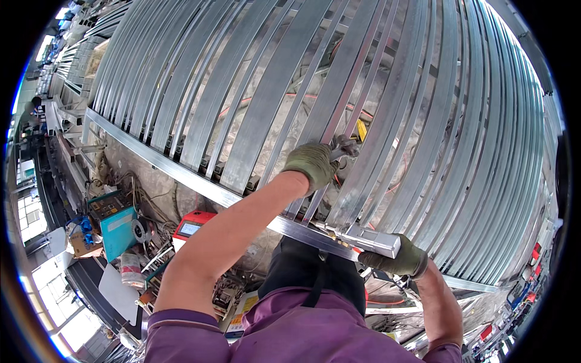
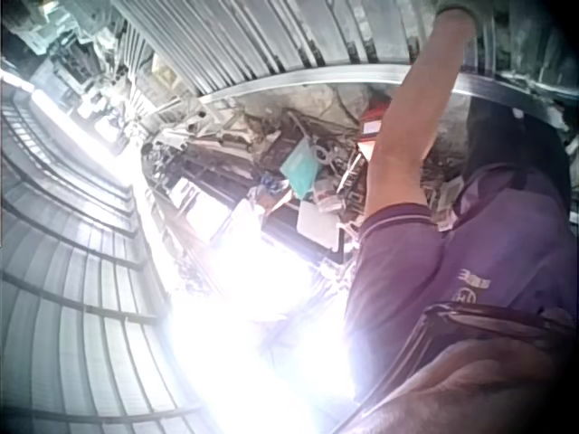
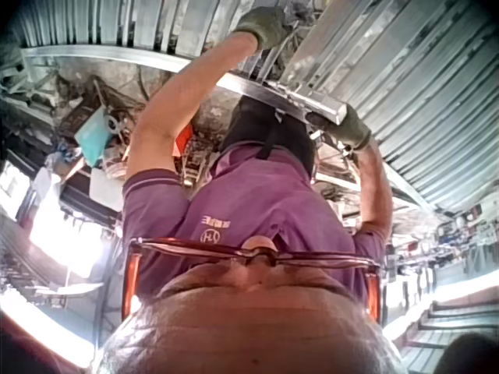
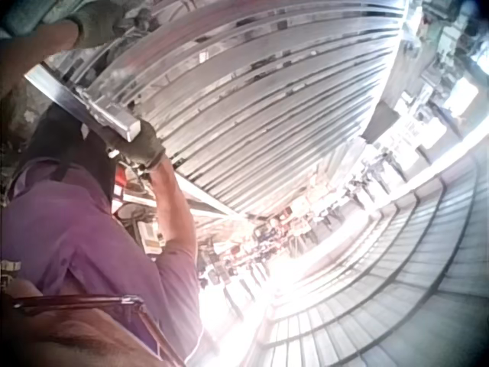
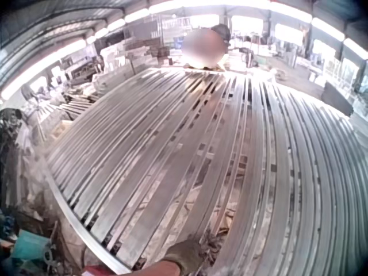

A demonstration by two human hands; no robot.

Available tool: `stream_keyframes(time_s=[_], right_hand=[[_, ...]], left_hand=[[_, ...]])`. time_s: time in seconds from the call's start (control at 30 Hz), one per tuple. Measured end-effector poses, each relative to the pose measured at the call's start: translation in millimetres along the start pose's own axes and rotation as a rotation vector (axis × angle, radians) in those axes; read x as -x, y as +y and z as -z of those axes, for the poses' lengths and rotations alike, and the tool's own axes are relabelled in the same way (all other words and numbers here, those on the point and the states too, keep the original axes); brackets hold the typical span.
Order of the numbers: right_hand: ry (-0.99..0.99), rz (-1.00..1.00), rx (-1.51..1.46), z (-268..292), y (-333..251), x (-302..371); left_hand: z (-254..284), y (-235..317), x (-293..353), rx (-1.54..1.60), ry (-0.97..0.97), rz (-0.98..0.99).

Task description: The person welds a metal frame using a handheld welding torch. They move along the frame, applying welds at various joints while wearing gloves.

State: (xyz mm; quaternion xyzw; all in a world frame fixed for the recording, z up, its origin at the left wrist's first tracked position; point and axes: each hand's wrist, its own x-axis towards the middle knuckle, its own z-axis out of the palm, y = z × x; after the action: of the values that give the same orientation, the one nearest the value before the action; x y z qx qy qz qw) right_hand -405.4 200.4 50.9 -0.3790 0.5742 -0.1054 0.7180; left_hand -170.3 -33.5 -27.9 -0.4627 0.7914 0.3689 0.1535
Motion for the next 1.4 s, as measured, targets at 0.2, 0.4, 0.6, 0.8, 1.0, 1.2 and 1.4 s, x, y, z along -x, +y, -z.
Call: stream_keyframes(time_s=[0.2,0.4,0.6,0.8,1.0,1.2,1.4], right_hand=[[-0.014,0.036,-0.051,-3.1,16.7,5.4],[-0.026,0.055,-0.060,0.6,11.3,6.4],[0.070,0.183,-0.070,-0.1,10.8,20.8],[0.168,0.210,-0.164,-13.7,43.4,45.9],[0.185,0.165,-0.175,-27.4,52.6,52.8],[0.249,0.247,-0.062,-32.7,60.4,59.5],[0.248,0.226,-0.086,-31.0,68.4,54.9]], left_hand=[[-13.0,13.8,-9.7,0.027,-0.023,0.051],[-15.0,8.2,-9.7,0.041,0.041,0.049],[-3.0,9.6,25.2,0.269,0.201,0.159],[-1.4,-30.0,105.1,0.794,0.140,0.357],[-107.0,-73.2,122.9,1.077,0.149,0.388],[-78.1,-56.1,129.6,1.216,0.090,0.494],[-69.1,-41.2,118.4,0.709,-0.142,0.466]])
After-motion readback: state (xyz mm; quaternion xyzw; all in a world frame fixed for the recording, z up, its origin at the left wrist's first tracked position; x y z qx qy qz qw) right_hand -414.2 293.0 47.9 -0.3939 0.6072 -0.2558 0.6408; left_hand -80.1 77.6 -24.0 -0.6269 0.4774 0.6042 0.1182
